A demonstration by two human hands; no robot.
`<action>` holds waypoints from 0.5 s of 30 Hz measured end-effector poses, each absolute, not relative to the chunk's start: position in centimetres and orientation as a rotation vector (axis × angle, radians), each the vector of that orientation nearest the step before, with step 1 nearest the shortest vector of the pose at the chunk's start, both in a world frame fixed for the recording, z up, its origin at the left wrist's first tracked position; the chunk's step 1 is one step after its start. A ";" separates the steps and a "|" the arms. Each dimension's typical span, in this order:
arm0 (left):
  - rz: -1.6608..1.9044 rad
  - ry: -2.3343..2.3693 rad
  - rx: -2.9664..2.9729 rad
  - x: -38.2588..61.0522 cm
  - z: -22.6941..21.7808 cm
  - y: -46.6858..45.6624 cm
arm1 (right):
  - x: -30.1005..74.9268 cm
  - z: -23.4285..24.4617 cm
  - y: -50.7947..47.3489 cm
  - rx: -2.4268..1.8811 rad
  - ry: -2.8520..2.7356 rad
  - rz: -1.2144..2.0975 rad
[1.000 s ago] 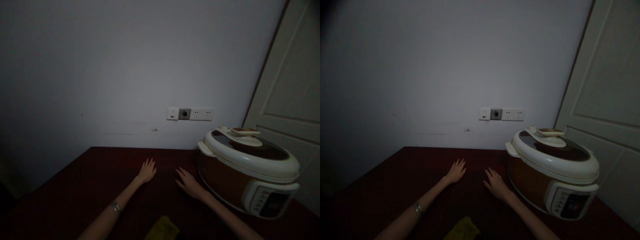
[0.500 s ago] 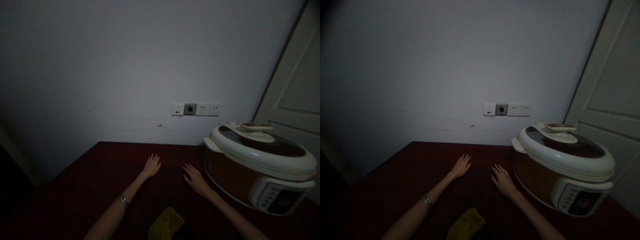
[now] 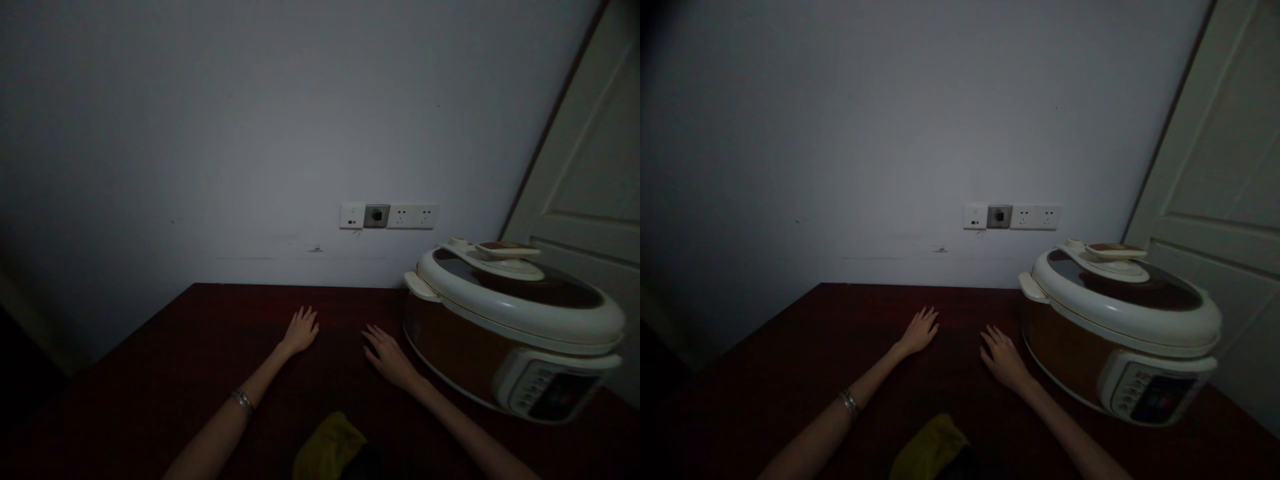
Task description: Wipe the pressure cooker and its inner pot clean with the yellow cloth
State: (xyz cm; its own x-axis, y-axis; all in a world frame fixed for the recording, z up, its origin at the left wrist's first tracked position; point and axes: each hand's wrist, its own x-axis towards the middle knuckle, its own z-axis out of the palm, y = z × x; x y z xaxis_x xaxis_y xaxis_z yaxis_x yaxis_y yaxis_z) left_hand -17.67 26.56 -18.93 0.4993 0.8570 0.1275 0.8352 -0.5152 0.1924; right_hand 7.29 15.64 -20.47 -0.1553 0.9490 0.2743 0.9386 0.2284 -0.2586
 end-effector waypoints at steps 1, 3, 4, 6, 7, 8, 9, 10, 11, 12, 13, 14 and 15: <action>0.312 1.488 2.626 -17.7 -18.9 26.6 | 7.3 -20.4 15.6 -1.743 -2.132 0.042; 0.310 1.485 2.627 -17.7 -19.0 26.6 | 7.2 -20.4 15.6 -1.743 -2.128 0.050; 0.311 1.487 2.628 -17.6 -19.1 26.7 | 7.2 -20.4 15.6 -1.742 -2.125 0.054; 0.316 1.493 2.627 -17.6 -19.2 26.8 | 7.3 -20.5 15.6 -1.738 -2.118 0.056; 0.320 1.497 2.626 -17.6 -19.3 26.8 | 7.3 -20.5 15.6 -1.735 -2.114 0.055; 0.324 1.500 2.625 -17.6 -19.3 26.8 | 7.3 -20.5 15.6 -1.732 -2.112 0.052; 0.327 1.501 2.623 -17.6 -19.3 26.8 | 7.3 -20.6 15.7 -1.728 -2.112 0.049; 0.330 1.501 2.623 -17.7 -19.3 26.8 | 7.3 -20.6 15.7 -1.726 -2.113 0.047; 0.329 1.500 2.623 -17.7 -19.2 26.8 | 7.3 -20.6 15.6 -1.726 -2.114 0.047; 0.327 1.500 2.623 -17.7 -19.2 26.7 | 7.3 -20.6 15.6 -1.730 -2.114 0.049; 0.323 1.501 2.623 -17.7 -19.1 26.7 | 7.3 -20.5 15.6 -1.736 -2.113 0.052; 0.319 1.502 2.624 -17.7 -19.0 26.6 | 7.3 -20.5 15.6 -1.743 -2.114 0.059; 0.317 1.502 2.625 -17.7 -19.0 26.6 | 7.3 -20.5 15.6 -1.750 -2.116 0.067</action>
